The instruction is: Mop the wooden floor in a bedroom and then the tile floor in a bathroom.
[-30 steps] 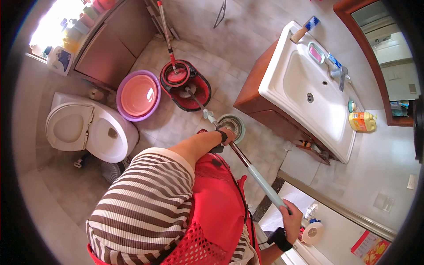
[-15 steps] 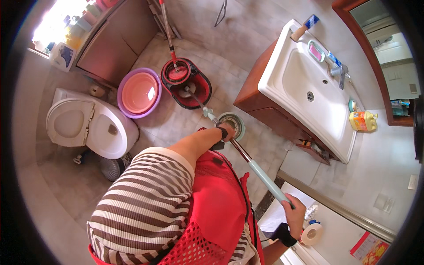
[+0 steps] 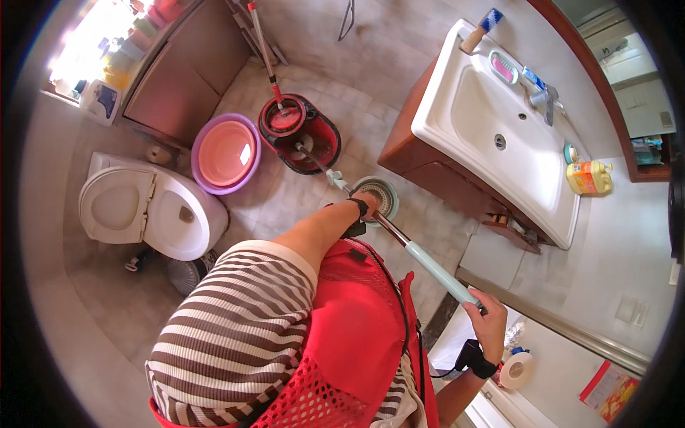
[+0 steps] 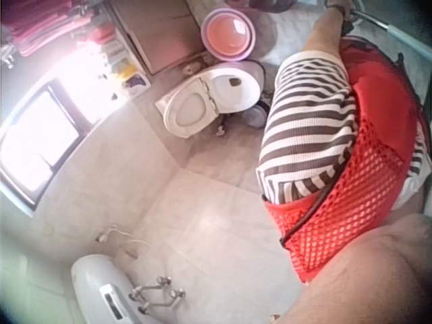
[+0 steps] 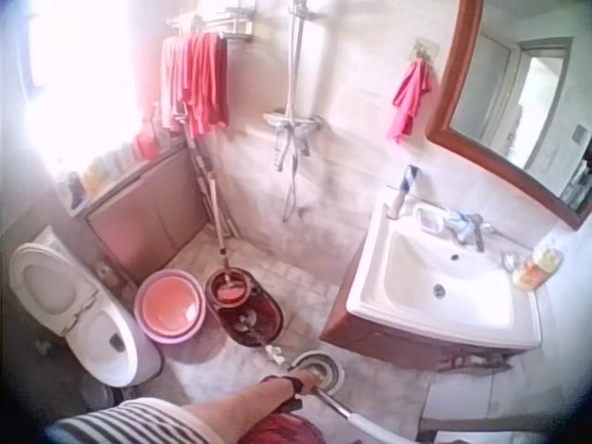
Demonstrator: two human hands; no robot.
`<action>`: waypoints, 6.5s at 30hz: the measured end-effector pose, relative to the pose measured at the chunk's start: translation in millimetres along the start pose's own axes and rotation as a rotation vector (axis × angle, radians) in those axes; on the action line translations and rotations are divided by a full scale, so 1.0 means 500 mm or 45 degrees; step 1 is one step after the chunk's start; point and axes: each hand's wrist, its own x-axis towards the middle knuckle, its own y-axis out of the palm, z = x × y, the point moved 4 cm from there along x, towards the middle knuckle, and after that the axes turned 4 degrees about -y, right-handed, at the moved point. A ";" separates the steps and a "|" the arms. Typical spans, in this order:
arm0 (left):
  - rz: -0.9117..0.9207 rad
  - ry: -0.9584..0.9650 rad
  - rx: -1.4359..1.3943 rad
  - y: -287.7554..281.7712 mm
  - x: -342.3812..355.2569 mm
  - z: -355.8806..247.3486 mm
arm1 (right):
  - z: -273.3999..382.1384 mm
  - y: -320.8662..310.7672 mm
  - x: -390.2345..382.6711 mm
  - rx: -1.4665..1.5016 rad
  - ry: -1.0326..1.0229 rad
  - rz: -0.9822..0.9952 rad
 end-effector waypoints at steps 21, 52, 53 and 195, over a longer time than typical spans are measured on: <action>0.312 0.091 0.104 -0.046 -0.031 -0.042 | -0.026 0.000 -0.050 0.015 0.048 -0.037; 0.336 0.120 0.204 -0.030 -0.058 -0.007 | 0.038 0.032 -0.057 -0.053 0.087 0.020; 0.335 0.119 0.207 -0.027 -0.054 -0.021 | 0.031 0.022 -0.068 -0.051 0.085 0.018; 0.723 -0.136 0.450 0.139 0.045 -0.429 | -0.777 0.053 -0.351 -0.524 0.348 -0.194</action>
